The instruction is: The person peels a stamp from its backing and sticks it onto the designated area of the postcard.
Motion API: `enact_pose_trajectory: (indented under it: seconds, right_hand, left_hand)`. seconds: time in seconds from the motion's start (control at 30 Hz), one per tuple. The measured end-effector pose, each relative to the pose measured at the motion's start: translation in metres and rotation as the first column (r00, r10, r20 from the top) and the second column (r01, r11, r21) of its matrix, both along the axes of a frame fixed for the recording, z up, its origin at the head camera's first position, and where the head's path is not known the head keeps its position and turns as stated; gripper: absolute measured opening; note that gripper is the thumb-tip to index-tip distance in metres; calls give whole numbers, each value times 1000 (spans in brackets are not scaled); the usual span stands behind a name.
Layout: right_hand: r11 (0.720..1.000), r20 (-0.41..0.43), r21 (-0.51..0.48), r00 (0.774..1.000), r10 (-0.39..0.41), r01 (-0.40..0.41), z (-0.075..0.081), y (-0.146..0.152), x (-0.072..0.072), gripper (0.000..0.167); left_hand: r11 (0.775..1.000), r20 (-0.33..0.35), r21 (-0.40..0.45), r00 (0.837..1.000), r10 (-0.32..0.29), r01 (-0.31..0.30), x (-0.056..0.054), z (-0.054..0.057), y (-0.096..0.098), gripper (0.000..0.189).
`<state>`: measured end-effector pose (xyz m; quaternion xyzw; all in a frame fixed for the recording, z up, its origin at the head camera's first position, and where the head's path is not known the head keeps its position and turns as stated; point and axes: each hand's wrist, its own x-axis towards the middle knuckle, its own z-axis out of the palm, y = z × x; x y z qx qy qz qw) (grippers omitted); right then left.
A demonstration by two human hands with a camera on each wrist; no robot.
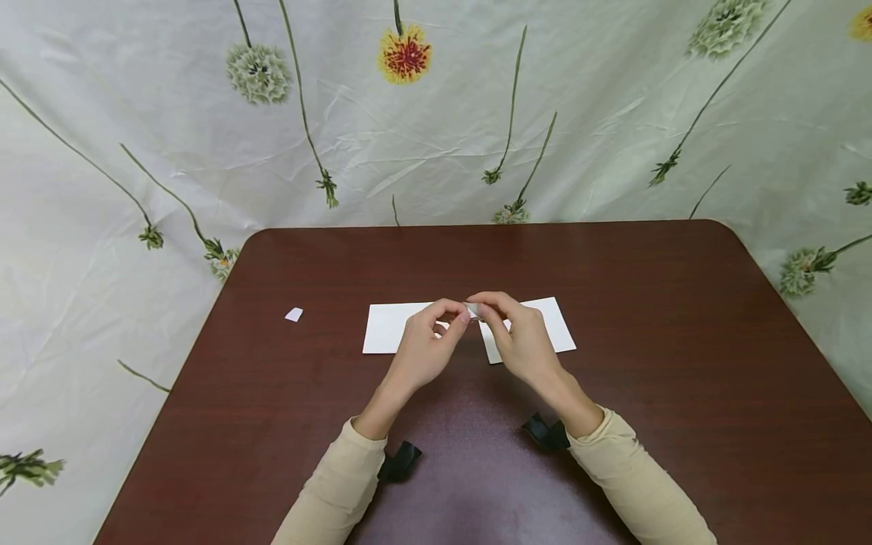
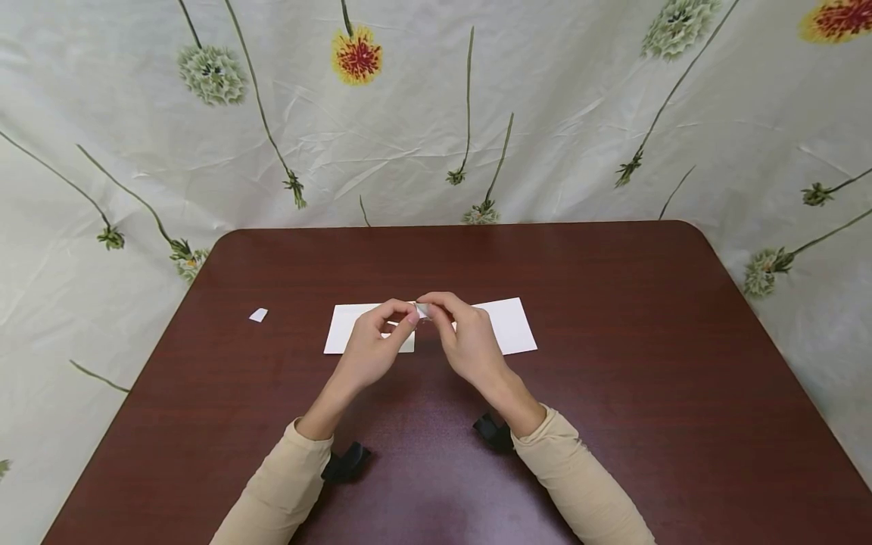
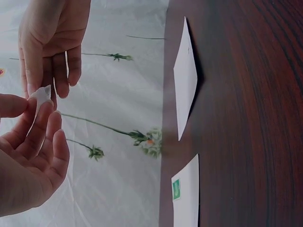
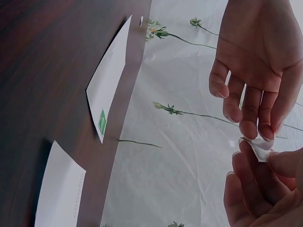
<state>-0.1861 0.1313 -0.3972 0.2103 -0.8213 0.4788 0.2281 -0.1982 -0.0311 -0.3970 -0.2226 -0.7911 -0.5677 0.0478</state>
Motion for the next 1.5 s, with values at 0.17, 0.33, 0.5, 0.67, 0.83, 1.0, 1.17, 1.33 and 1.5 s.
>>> enact_pose_trajectory:
  seconds: [0.17,0.33,0.5,0.67,0.83,1.0,1.17,1.33,1.5]
  right_hand:
    - [999,41,-43,999,11,-9,0,1,0,15]
    - [997,92,-75,996,19,-12,0,2,-1,15]
    - [995,132,-101,991,33,-20,0,2,-1,15]
    - [990,171,-137,984,55,-32,3,3,-1,16]
    - [983,214,-180,975,65,-26,3,5,-2,16]
    - [982,235,-188,971,50,-5,3,6,-3,15]
    - [985,241,-173,970,29,13,4,7,-4,16]
    - [986,232,-163,973,9,30,4,10,-5,15]
    - [986,221,-160,975,0,36,3,12,-6,15]
  left_hand:
    - [1000,-3,2,1000,-11,11,0,0,0,10]
    - [1000,-4,8,1000,-14,14,0,0,0,10]
    - [1000,3,11,1000,-14,14,1,0,0,9]
    - [1000,11,14,1000,-25,25,1,1,0,9]
    - [999,20,29,999,-39,39,1,1,-1,10]
    - [999,25,34,999,-33,32,0,0,-1,10]
    - [999,30,24,999,-26,25,0,0,-1,10]
    - [1000,40,11,999,-29,29,-1,-1,-2,11]
    - [1000,56,2,998,-25,25,-1,-1,-2,12]
